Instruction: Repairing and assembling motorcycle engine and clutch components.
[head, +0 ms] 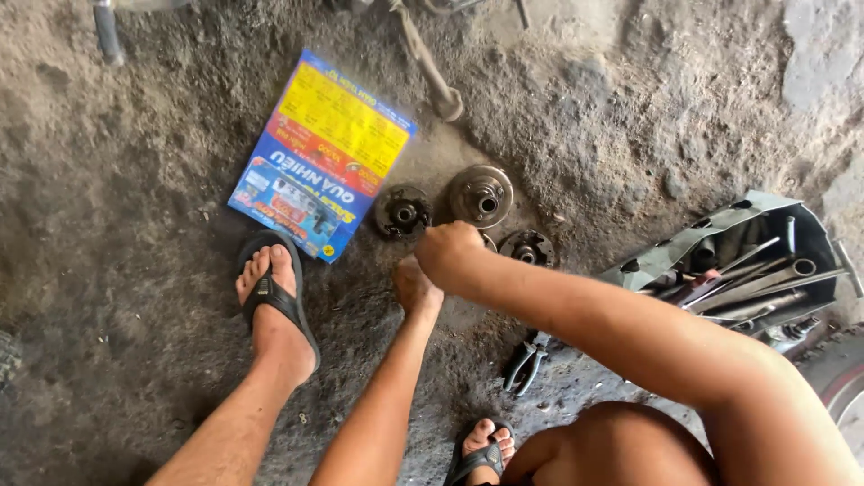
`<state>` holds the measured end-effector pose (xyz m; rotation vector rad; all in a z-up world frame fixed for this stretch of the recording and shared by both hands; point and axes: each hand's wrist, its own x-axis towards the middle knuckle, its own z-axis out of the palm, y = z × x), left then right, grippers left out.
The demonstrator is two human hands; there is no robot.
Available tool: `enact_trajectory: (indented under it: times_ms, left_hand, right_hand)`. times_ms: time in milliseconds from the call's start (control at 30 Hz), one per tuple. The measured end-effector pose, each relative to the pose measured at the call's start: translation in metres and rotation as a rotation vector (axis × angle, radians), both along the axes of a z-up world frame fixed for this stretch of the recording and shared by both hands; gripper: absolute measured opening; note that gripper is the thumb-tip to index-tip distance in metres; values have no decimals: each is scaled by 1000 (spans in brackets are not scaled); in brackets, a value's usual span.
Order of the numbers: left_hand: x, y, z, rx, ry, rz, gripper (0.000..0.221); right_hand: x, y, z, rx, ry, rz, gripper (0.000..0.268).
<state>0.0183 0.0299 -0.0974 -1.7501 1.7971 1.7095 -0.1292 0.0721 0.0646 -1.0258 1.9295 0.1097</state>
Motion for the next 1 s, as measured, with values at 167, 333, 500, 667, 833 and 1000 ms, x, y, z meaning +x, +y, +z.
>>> enact_trajectory:
  times_ms: [167, 333, 500, 667, 833, 1000]
  left_hand:
    - [-28, -13, 85, -131, -50, -320, 13]
    - [-41, -14, 101, -143, -243, -465, 22]
    - [-48, -13, 128, -174, -187, -449, 26]
    - [-34, -14, 98, -224, -109, -502, 29]
    - [-36, -14, 95, -230, -19, -482, 35]
    - [-39, -16, 106, -275, -92, -548, 38]
  right_hand:
    - [-20, 24, 14, 137, -140, -11, 25]
    - [-1, 39, 40, 145, -42, -108, 19]
    - [3, 59, 7, -45, -48, -291, 16]
    - [28, 70, 17, -8, 67, -114, 12]
    - [-26, 121, 104, -727, -160, -595, 23]
    - [4, 160, 116, -375, 150, -997, 21]
